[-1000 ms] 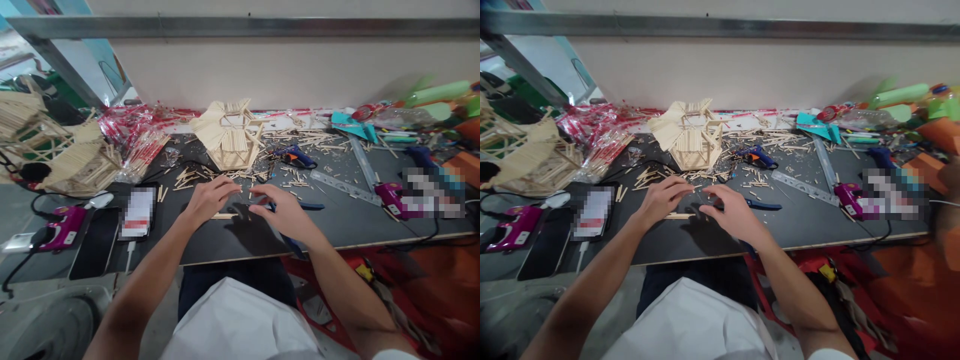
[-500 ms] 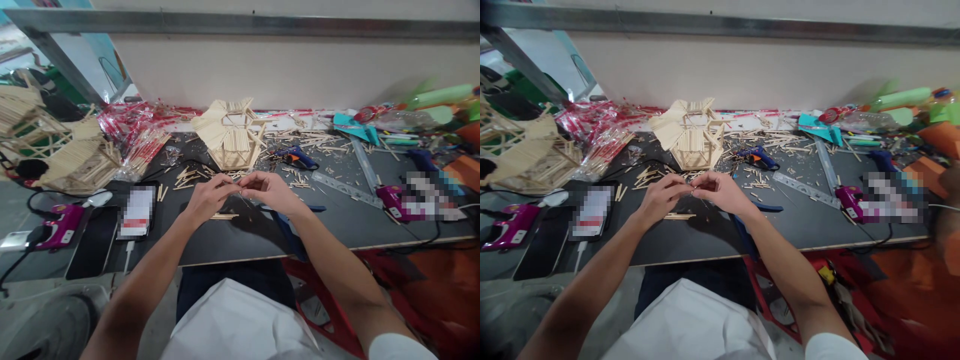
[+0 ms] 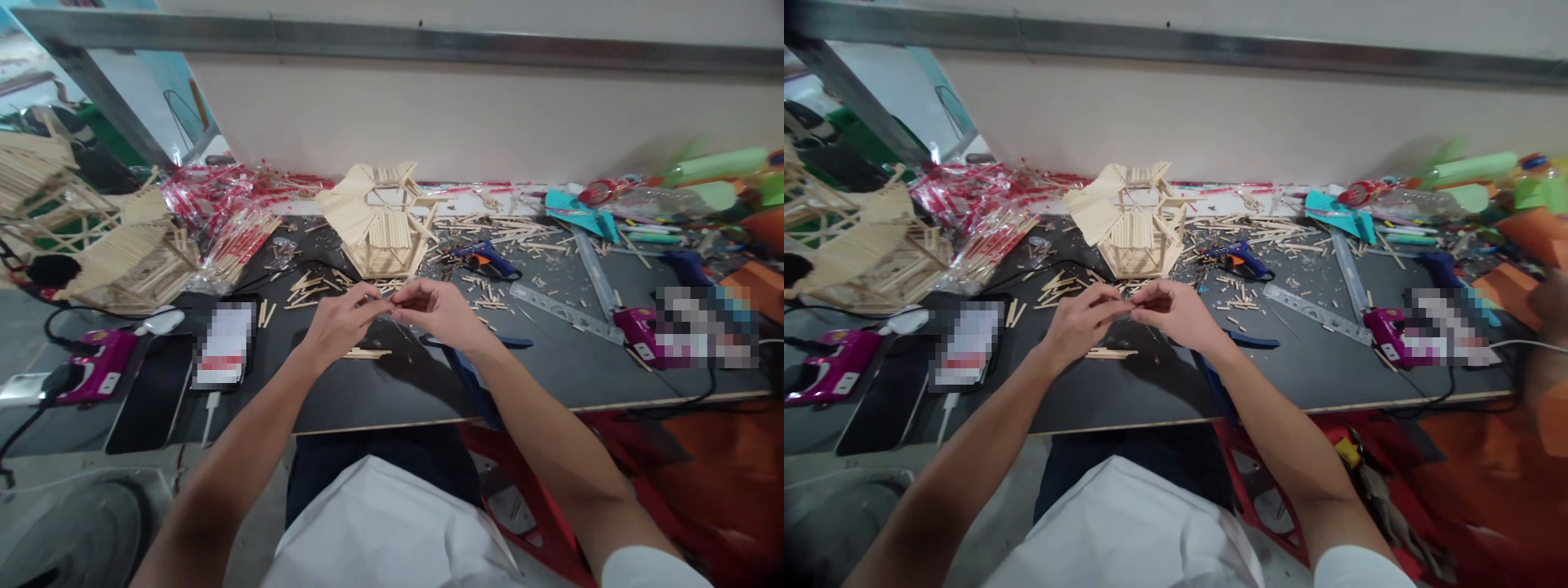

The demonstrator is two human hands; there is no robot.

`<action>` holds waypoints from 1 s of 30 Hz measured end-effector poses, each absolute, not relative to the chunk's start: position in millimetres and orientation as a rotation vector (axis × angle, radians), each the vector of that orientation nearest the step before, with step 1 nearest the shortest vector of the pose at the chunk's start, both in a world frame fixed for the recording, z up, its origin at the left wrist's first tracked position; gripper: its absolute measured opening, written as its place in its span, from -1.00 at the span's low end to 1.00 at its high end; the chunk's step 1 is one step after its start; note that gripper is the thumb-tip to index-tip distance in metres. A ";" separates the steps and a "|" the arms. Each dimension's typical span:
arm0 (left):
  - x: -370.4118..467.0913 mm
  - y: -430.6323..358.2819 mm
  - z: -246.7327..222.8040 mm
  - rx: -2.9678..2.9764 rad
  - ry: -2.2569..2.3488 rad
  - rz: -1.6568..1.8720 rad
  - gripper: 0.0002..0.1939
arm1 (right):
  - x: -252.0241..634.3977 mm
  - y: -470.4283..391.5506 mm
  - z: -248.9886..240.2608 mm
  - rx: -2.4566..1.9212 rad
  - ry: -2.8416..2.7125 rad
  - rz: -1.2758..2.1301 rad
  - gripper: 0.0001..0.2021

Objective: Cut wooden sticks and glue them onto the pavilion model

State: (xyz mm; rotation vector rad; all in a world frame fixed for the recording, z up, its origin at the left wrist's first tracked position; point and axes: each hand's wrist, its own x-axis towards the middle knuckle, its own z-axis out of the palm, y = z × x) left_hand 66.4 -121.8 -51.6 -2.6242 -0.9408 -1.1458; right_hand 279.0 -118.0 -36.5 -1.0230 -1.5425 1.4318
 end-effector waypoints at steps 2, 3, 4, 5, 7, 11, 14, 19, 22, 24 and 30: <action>68.5 -121.7 -51.2 -2.585 -0.975 -1.220 -0.87 | 281.1 -115.1 -32.2 -1.036 -1.598 1.344 -0.64; 69.2 -121.6 -51.1 -2.571 -1.005 -1.252 -0.89 | 281.9 -113.2 -28.0 -1.034 -1.633 1.271 -0.66; 69.7 -121.5 -51.0 -2.565 -1.038 -1.272 -0.90 | 282.0 -110.8 -22.4 -1.025 -1.670 1.183 -0.69; 69.8 -121.3 -51.0 -2.570 -1.069 -1.272 -0.90 | 281.2 -107.9 -15.9 -1.013 -1.709 1.083 -0.72; 69.4 -120.8 -51.6 -2.591 -1.124 -1.233 -0.91 | 276.2 -99.8 -1.5 -1.002 -1.778 0.868 -0.79; 68.2 -119.5 -54.5 -2.631 -1.189 -1.159 -0.91 | 256.1 -75.7 19.5 -1.011 -1.877 0.571 -0.82; 67.7 -118.3 -56.5 -2.648 -1.218 -1.146 -0.90 | 242.7 -59.1 22.7 -1.019 -1.935 0.504 -0.79; 67.5 -118.2 -57.7 -2.661 -1.234 -1.104 -0.88 | 235.5 -51.0 15.8 -1.049 -1.998 0.451 -0.78; 67.8 -119.2 -57.6 -2.674 -1.242 -1.068 -0.85 | 235.8 -53.4 12.1 -1.066 -2.047 0.384 -0.78; 67.9 -119.8 -57.6 -2.682 -1.259 -1.050 -0.85 | 235.9 -55.7 11.0 -1.076 -2.100 0.313 -0.79; 65.2 -118.6 -54.9 -2.640 -1.346 -1.004 -0.87 | 234.0 -62.0 10.5 -1.145 -2.253 0.087 -0.84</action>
